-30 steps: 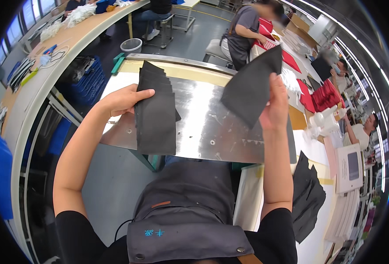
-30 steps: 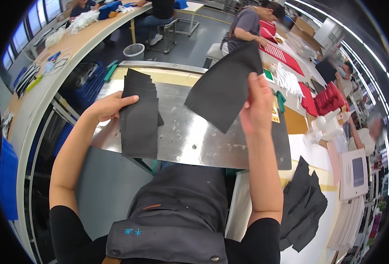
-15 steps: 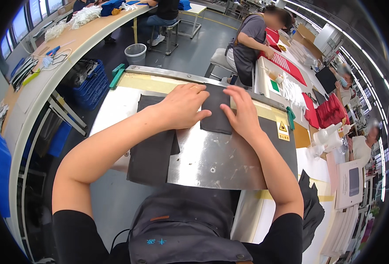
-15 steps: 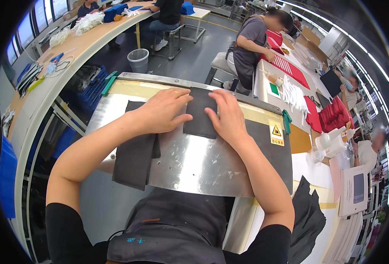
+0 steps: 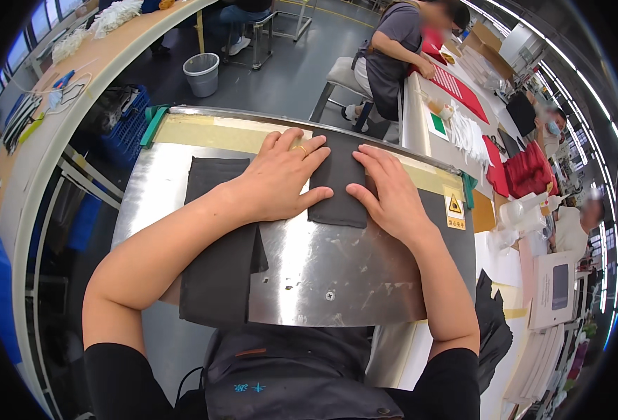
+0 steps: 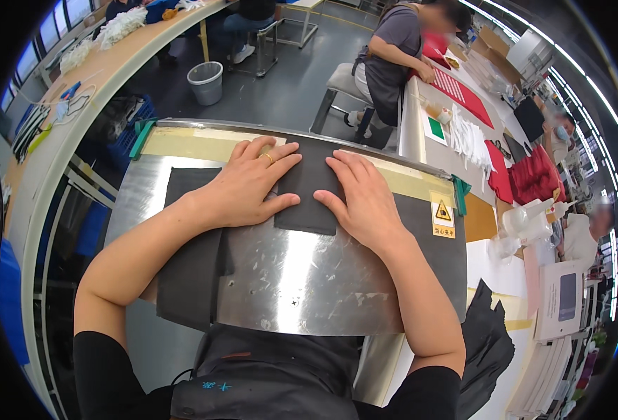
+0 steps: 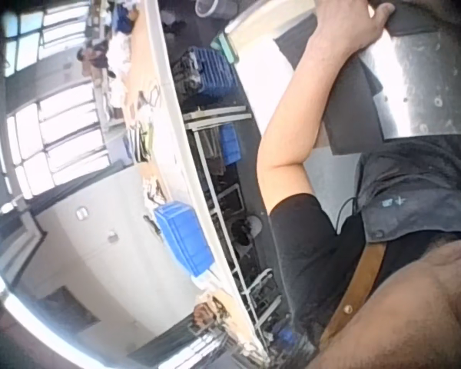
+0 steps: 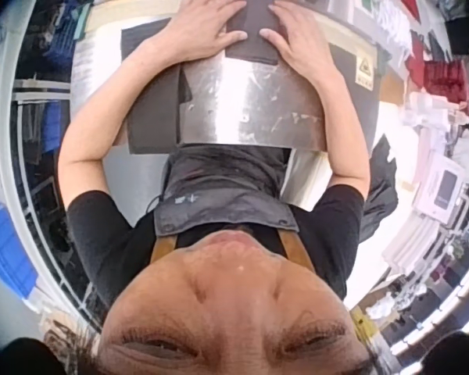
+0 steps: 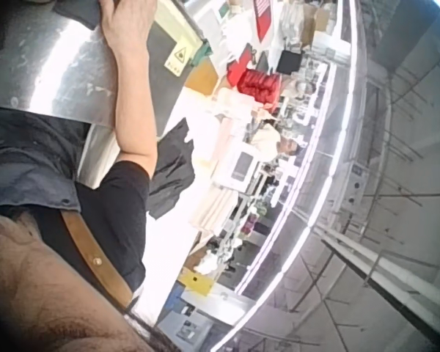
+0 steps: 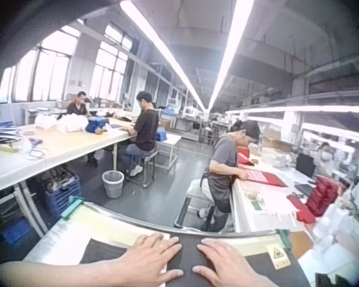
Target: The person uses a manual hydraulic guillotine cutter to trim rectangular pieces of dark fabric. They repeatedly place fabric pieces on the metal cutting bed, align them against the guide, and press down the lever to slice the material. The cut pieces are stacked on the table to the right.
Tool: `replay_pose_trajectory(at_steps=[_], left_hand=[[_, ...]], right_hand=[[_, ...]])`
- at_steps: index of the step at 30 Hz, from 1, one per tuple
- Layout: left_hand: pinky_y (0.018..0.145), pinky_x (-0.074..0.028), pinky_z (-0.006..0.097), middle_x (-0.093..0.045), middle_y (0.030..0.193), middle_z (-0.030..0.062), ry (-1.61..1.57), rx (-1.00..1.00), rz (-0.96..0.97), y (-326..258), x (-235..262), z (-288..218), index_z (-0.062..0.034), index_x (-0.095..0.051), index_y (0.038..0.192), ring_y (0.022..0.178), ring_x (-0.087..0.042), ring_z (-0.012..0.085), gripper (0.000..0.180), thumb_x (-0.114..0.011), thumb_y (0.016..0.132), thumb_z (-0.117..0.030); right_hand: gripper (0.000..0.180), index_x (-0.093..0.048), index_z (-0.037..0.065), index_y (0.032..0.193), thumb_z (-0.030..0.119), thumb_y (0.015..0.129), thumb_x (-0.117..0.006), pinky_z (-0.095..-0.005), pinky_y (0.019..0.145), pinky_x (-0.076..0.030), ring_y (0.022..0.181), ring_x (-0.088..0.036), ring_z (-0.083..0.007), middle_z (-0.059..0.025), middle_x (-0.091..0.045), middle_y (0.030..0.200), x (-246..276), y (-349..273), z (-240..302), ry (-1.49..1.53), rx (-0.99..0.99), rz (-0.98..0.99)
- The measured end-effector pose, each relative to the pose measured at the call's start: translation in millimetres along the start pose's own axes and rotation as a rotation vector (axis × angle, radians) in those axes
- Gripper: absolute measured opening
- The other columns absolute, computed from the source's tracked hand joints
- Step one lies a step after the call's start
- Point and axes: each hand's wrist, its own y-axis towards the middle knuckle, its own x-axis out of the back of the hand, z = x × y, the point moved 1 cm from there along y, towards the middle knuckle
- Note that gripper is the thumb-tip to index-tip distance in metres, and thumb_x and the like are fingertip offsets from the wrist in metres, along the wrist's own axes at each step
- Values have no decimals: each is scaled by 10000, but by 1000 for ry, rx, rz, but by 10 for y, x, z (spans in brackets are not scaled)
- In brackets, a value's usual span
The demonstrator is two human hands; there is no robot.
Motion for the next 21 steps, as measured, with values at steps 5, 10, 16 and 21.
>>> replay_pose_trajectory(at_steps=[5,10,16,21], left_hand=[[1165,-246,495,-421,1506,166,8,7,-29,-37,6,28,-25,-499,1394,1413,-318,402,632,-622,937,-444],[1165,-240,496,-418,1508,164,23,6,-28,-11,-6,69,-27,-492,1401,1415,-316,394,642,-605,946,-466],[1163,-241,489,-412,1515,164,28,-2,-47,-3,-50,89,-6,-488,1402,1412,-316,380,671,-601,945,-484],[1153,-256,490,-423,1482,177,47,-22,-91,-18,-53,58,17,-507,1383,1399,-313,386,702,-623,925,-502]], right_hand=[[559,-557,-4,1311,394,934,-661,-441,1131,-366,1364,-436,-356,-172,-529,1421,-42,30,-19,-15,42,-46],[573,-548,-4,1321,407,936,-654,-443,1130,-367,1357,-443,-360,-169,-534,1418,-50,44,-16,-15,10,-39],[578,-555,-12,1316,407,932,-654,-440,1120,-375,1339,-452,-355,-167,-533,1412,-86,28,-44,-49,35,-76],[567,-573,-30,1297,392,928,-661,-429,1094,-394,1325,-435,-339,-159,-521,1382,-70,34,-3,-26,-1,-61]])
